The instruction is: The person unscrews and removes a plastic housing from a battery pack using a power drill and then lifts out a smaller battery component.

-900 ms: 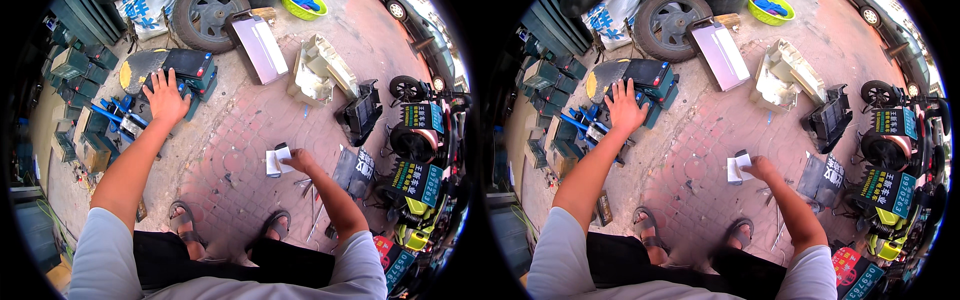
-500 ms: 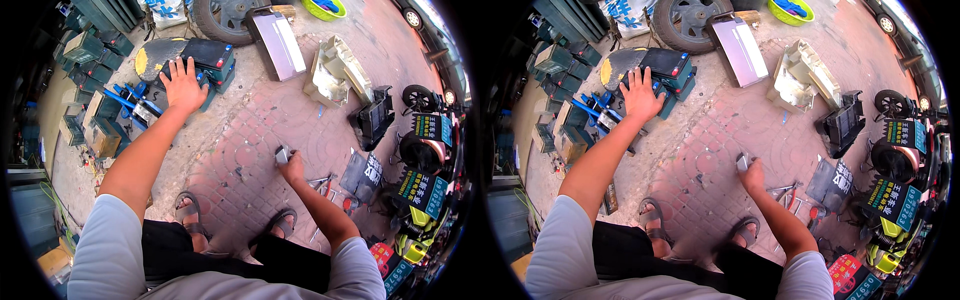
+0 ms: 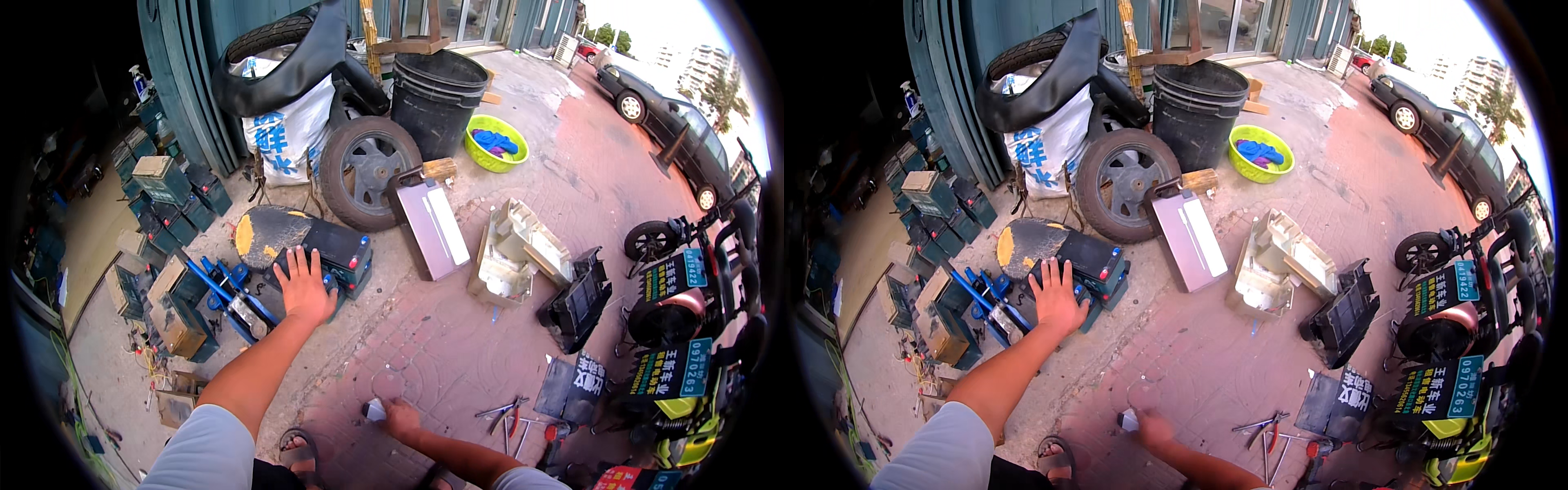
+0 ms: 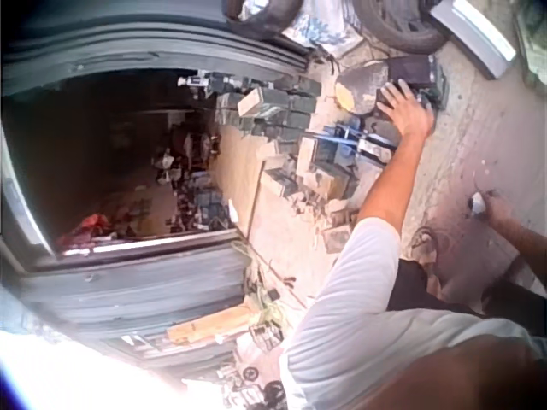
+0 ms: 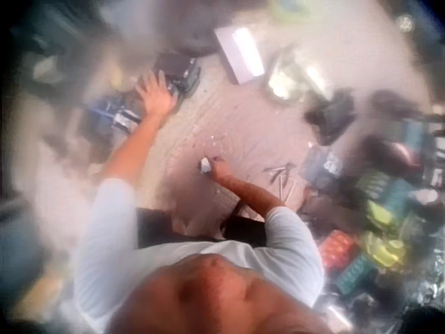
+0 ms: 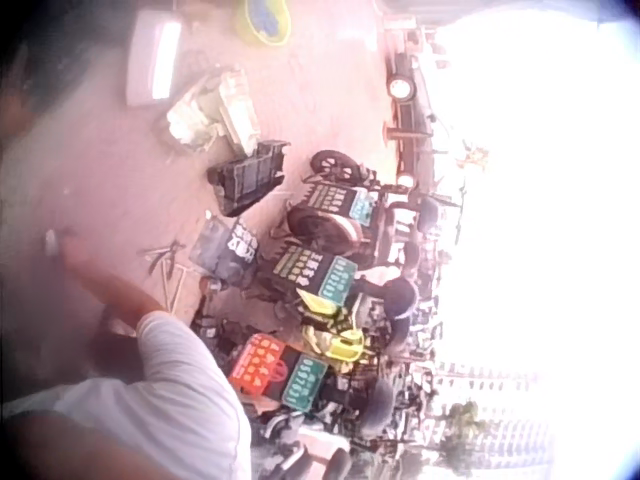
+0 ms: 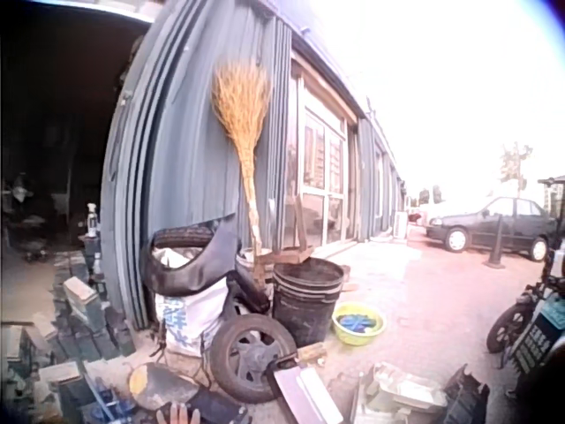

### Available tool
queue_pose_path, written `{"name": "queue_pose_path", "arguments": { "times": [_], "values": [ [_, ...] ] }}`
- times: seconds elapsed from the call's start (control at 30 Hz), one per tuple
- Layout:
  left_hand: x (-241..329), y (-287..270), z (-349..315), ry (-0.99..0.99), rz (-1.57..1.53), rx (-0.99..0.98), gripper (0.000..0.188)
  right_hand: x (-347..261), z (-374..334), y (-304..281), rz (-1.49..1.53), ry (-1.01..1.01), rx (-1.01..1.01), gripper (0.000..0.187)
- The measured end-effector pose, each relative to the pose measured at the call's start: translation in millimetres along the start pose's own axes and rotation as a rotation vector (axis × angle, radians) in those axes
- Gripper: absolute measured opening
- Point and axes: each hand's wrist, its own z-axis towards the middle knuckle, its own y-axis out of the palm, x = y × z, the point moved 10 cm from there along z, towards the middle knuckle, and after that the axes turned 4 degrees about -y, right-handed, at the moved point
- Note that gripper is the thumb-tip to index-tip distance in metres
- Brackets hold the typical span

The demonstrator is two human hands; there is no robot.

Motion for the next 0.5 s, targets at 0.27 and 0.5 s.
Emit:
{"name": "queue_pose_path", "arguments": {
  "times": [0.27, 0.5],
  "values": [
    [8.5, -10.7, -1.6, 0.030, -0.009, 0.022, 0.102, 7.6, 7.8, 35.4, 0.199, 0.050, -0.342, 0.061],
    [0.7, -1.9, -5.7, 0.029, -0.025, 0.056, 0.101, 12.2, 105.2, -225.7, 0.678, 0.086, 0.408, 0.050]
  ]
}}
